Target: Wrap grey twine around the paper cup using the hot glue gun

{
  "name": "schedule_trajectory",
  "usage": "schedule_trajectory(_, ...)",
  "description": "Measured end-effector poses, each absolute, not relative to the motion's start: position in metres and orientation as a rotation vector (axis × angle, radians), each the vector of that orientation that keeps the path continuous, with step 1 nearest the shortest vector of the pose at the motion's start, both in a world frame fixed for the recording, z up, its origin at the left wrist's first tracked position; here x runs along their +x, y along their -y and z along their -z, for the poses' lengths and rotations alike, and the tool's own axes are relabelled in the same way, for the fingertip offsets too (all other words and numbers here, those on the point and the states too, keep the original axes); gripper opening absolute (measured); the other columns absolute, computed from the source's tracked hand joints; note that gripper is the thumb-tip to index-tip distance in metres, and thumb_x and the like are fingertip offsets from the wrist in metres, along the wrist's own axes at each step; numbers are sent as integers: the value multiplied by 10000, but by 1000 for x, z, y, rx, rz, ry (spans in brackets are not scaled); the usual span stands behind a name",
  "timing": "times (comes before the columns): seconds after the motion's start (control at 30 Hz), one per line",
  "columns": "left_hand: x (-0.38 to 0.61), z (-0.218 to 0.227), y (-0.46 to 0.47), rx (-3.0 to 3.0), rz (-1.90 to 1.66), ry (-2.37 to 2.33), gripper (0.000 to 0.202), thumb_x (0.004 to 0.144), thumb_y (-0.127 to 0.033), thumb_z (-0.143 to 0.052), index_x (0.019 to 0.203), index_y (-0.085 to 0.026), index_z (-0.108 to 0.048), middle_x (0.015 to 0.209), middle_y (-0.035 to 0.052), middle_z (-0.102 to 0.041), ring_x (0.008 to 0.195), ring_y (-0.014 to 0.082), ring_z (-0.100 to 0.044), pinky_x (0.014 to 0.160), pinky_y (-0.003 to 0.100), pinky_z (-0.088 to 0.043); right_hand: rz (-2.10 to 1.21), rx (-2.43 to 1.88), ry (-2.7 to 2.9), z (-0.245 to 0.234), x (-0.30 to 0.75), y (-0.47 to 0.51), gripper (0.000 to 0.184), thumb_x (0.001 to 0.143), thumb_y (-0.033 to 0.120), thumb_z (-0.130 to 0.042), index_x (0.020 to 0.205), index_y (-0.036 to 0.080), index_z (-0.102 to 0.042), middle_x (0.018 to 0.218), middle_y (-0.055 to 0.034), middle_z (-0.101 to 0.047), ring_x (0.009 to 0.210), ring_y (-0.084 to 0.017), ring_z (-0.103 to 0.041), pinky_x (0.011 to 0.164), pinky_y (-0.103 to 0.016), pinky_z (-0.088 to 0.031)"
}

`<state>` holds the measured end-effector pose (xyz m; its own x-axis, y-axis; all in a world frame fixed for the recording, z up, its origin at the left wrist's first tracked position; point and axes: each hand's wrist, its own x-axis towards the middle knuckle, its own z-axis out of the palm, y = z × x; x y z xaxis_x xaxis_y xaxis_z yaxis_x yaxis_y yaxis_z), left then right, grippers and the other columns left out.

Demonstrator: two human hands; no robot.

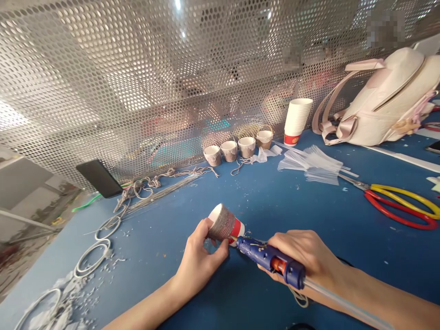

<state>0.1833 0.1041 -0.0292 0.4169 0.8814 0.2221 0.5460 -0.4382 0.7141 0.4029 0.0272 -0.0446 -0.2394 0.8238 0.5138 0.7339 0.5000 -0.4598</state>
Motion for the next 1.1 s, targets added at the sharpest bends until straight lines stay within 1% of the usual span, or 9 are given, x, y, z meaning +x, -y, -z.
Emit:
schedule_trajectory(0.23,180,32,-105,2125,-853,-1140,45,763,-232,-547,778,-194,-529,678,-23,-519,596,122,-507,582,235,-464,-308,-1325,1946,32,409,-28,212,883,361,-531,738,208,-517,571,21,-587,463,-107,-511,462,-245,-320)
schedule_trajectory(0.37,177,36,-106,2123,-858,-1126,65,760,-214,-559,819,-194,-538,688,-26,-525,606,121,-510,598,233,-465,-333,-1294,1942,30,408,-27,230,875,364,-536,710,207,-501,552,31,-564,446,-95,-479,445,-237,-301)
schedule_trajectory(0.47,176,38,-107,2113,-867,-1085,87,768,-208,-567,851,-191,-548,722,-18,-540,632,121,-516,624,231,-476,-418,-1341,1919,27,410,-27,245,885,383,-534,716,206,-514,556,38,-557,446,-90,-467,446,-228,-307)
schedule_trajectory(0.63,175,39,-108,2093,-872,-1021,105,781,-189,-581,883,-191,-558,740,-22,-552,640,113,-513,627,213,-473,-507,-1326,1916,24,412,-27,231,886,380,-525,737,204,-533,584,28,-572,471,-98,-487,460,-229,-327)
schedule_trajectory(0.83,174,41,-108,2009,-877,-992,103,802,-231,-582,894,-185,-569,788,0,-564,685,124,-533,668,222,-489,-610,-1423,1839,20,414,-28,248,873,393,-547,701,214,-537,564,33,-553,471,-102,-466,454,-228,-336)
schedule_trajectory(1.03,175,38,-108,1987,-882,-989,116,780,-238,-599,880,-179,-586,780,10,-586,687,136,-543,661,233,-498,-561,-1370,1883,20,412,-27,240,867,379,-543,692,215,-527,558,37,-554,462,-98,-474,452,-226,-343)
schedule_trajectory(1.1,175,38,-108,1994,-893,-967,100,788,-226,-596,876,-181,-589,781,8,-585,687,132,-542,660,227,-496,-601,-1395,1853,20,413,-28,237,862,380,-553,695,213,-536,561,36,-548,464,-97,-470,445,-220,-342)
